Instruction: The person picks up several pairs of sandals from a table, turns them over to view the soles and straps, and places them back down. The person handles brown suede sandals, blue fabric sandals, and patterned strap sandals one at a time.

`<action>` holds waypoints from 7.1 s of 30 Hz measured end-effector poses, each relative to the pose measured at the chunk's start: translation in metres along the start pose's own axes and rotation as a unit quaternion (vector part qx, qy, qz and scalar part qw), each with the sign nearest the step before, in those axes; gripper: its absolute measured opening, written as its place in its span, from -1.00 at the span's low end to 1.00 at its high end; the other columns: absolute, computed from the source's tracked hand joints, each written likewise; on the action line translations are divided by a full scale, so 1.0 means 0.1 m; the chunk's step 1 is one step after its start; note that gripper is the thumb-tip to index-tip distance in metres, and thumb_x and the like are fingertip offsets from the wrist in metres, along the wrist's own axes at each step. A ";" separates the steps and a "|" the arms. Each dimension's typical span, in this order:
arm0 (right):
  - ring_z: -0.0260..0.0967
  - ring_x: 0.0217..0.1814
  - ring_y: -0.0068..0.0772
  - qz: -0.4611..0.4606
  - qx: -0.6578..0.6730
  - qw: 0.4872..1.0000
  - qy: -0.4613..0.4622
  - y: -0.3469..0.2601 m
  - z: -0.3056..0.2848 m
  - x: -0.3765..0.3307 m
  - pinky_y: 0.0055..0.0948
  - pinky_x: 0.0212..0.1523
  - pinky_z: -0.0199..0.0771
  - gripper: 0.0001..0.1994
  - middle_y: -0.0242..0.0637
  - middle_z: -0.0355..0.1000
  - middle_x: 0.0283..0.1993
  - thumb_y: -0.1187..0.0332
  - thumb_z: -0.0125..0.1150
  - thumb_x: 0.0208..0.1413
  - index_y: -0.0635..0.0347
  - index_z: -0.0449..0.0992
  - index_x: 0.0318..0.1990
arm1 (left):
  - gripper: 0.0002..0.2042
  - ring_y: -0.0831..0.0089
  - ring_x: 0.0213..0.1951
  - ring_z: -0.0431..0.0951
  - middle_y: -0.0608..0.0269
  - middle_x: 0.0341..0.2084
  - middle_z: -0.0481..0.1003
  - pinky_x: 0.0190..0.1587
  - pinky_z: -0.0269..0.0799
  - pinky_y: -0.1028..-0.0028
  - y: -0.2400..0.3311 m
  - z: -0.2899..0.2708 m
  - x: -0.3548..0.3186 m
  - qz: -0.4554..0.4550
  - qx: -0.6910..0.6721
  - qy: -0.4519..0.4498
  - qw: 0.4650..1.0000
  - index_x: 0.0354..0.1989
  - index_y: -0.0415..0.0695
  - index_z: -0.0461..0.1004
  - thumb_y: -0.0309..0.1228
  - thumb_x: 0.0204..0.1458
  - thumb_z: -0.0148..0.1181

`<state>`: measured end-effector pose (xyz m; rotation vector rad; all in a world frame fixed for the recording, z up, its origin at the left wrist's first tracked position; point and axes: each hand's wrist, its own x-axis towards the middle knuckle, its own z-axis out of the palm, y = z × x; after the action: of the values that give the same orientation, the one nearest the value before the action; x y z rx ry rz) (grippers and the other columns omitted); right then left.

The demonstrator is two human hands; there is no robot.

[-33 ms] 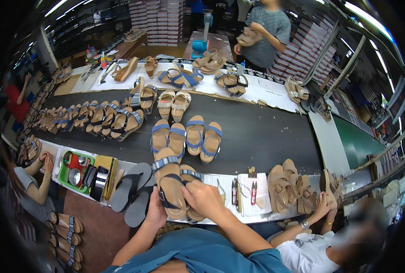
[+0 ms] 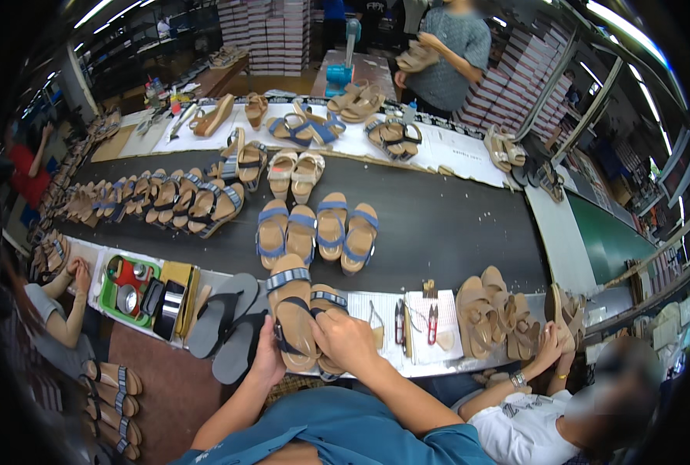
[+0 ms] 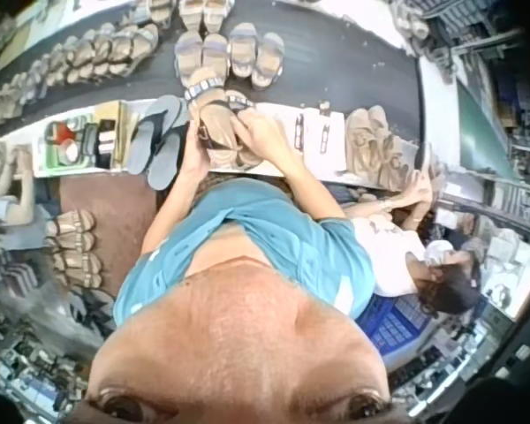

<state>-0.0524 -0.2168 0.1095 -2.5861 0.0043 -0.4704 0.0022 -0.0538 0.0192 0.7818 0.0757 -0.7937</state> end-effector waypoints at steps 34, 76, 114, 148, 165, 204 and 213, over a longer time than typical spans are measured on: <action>0.39 0.01 -0.51 0.284 0.484 0.818 -0.123 -0.49 -0.21 -0.46 -0.48 0.02 0.46 -0.48 -0.20 0.37 0.11 0.59 -0.17 0.18 0.31 0.14 0.34 | -0.68 0.62 -0.12 0.46 0.18 -0.12 0.50 -0.09 0.37 0.59 0.38 0.34 -0.99 0.168 0.312 0.118 0.928 0.10 -0.34 0.31 -0.55 0.16 0.03; 0.42 0.10 -0.20 0.152 0.318 0.930 -0.108 -0.57 -0.23 -0.71 -0.38 -0.05 0.62 -0.25 -0.02 0.31 0.09 0.46 0.49 -0.16 0.40 0.21 0.21 | -0.62 0.43 -0.07 0.54 0.02 -0.04 0.48 -0.06 0.51 0.49 0.44 0.51 -1.13 0.128 0.176 0.090 0.972 0.19 -0.34 0.24 -0.37 0.28 -0.11; 0.38 0.01 -0.09 0.116 -0.114 0.987 -0.011 2.13 0.98 -0.42 -0.14 0.00 0.36 -0.77 -0.18 0.48 -0.12 0.40 0.23 0.02 0.20 0.58 -0.14 | -0.28 0.24 -0.42 0.57 -0.11 -0.32 0.50 -0.55 0.57 0.36 0.45 0.03 -0.98 0.065 -0.082 0.087 0.991 0.04 -0.37 0.34 0.19 0.21 -0.29; 0.18 0.21 0.16 0.128 -0.081 0.977 -0.152 2.29 1.48 -0.58 -0.17 0.25 0.18 -0.44 0.15 0.32 0.12 0.33 0.13 0.08 0.40 0.11 0.19 | -0.36 0.45 -0.15 0.55 0.11 -0.07 0.50 -0.04 0.49 0.43 0.35 -0.18 -1.63 0.206 -0.220 0.083 0.950 0.17 -0.20 0.31 0.14 0.17 -0.02; 0.30 0.15 0.01 0.131 0.027 0.988 -0.082 2.23 1.66 -0.49 -0.16 0.14 0.28 -0.61 0.06 0.36 0.11 0.23 0.10 0.16 0.32 0.43 0.04 | -0.40 0.44 -0.09 0.54 0.13 -0.05 0.50 0.01 0.47 0.41 0.36 -0.27 -1.61 0.271 -0.205 0.092 0.936 0.21 -0.22 0.26 0.07 0.25 -0.18; 0.31 0.17 0.02 -0.211 0.347 0.907 -0.109 -1.35 0.29 -0.17 -0.10 0.18 0.31 -0.79 0.01 0.44 0.04 0.61 0.39 -0.18 0.18 0.61 -0.31 | -0.22 0.21 -0.08 0.49 0.01 -0.07 0.39 -0.06 0.48 0.23 0.58 -0.15 -1.39 0.382 -0.212 0.210 0.875 0.17 -0.21 0.21 0.29 0.06 -0.22; -0.47 0.53 0.40 -0.123 0.321 0.913 -0.221 -1.39 0.46 -0.20 0.06 0.42 -0.32 -0.88 0.41 -0.43 0.46 0.54 0.34 -0.03 0.21 0.59 -0.29 | -0.13 0.17 -0.03 0.45 -0.03 -0.02 0.33 -0.05 0.46 0.18 0.50 -0.33 -1.24 0.410 -0.101 0.308 0.853 0.23 -0.17 0.13 0.38 -0.01 -0.21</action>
<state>-0.0679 -0.0715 0.1333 -1.9831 -0.5451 0.0505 -0.0461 0.0654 0.0676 0.7468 0.3672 0.2975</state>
